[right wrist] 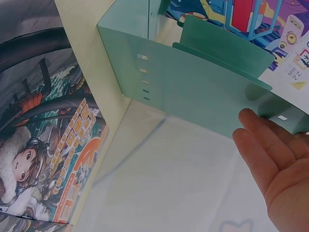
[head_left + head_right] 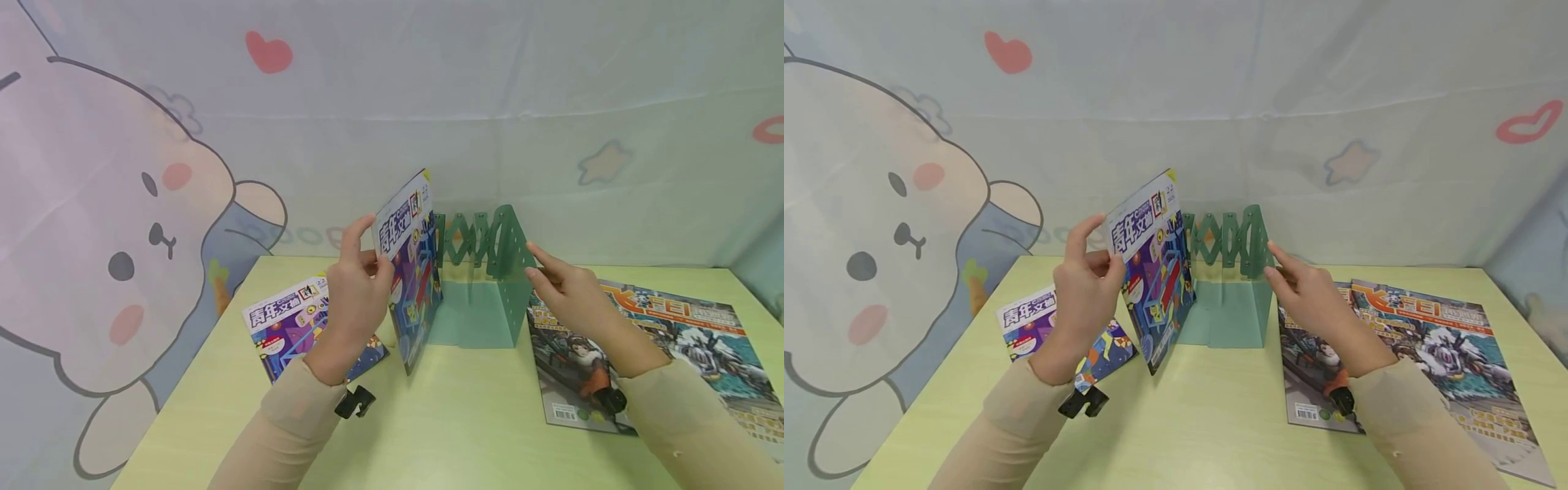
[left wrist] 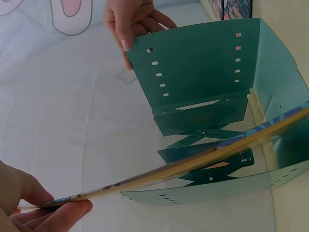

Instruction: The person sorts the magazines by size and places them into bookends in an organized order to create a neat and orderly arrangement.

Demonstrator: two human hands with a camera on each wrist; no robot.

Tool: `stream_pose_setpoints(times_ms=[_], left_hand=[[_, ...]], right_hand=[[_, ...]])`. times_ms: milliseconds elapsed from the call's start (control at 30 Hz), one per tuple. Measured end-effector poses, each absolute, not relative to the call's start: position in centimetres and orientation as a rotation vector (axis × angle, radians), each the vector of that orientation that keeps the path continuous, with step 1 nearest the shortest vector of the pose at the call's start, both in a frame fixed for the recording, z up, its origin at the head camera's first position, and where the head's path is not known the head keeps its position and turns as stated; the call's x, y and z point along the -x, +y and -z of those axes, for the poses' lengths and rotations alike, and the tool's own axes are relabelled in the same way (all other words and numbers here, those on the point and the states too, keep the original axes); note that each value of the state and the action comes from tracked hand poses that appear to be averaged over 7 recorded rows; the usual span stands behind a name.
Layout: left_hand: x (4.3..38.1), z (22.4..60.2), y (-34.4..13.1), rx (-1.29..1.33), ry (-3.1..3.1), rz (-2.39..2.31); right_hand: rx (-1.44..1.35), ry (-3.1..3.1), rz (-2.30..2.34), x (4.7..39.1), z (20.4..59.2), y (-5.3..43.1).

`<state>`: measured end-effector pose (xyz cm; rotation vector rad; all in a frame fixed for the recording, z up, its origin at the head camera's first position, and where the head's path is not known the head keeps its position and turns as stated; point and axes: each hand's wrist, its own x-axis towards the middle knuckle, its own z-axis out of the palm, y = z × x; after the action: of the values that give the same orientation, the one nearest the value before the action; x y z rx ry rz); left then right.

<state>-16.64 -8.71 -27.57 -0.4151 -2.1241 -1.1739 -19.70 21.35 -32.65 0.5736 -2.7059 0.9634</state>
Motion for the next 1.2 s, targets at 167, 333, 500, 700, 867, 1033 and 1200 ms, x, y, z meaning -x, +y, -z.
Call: stream_pose_setpoints(times_ms=[167,333,500,700,867,1033,1200], left_hand=[[17.0,27.9,-8.5,0.391,-2.127,1.202],[17.2,28.2,-8.3,0.369,-2.133,1.214],[17.6,28.6,-8.1,0.366,-2.134,1.203],[18.0,28.9,-8.0,0.371,-2.133,1.188],[18.5,29.2,-7.8,0.36,-2.135,1.191],[18.6,29.8,-7.6,0.378,-2.136,1.167],[18.1,30.6,-7.7,0.414,-2.124,1.105]], right_hand=[[-0.574,-2.705,-0.959,19.8,32.7,21.4],[-0.574,-2.698,-0.967,19.7,32.6,21.3],[-0.565,-2.704,-0.97,19.6,32.5,21.2],[-0.559,-2.713,-0.961,19.5,32.5,21.1],[-0.56,-2.716,-0.96,19.7,32.5,21.1],[-0.566,-2.706,-0.986,19.7,32.5,21.2],[-0.59,-2.671,-0.982,19.7,32.5,21.3]])
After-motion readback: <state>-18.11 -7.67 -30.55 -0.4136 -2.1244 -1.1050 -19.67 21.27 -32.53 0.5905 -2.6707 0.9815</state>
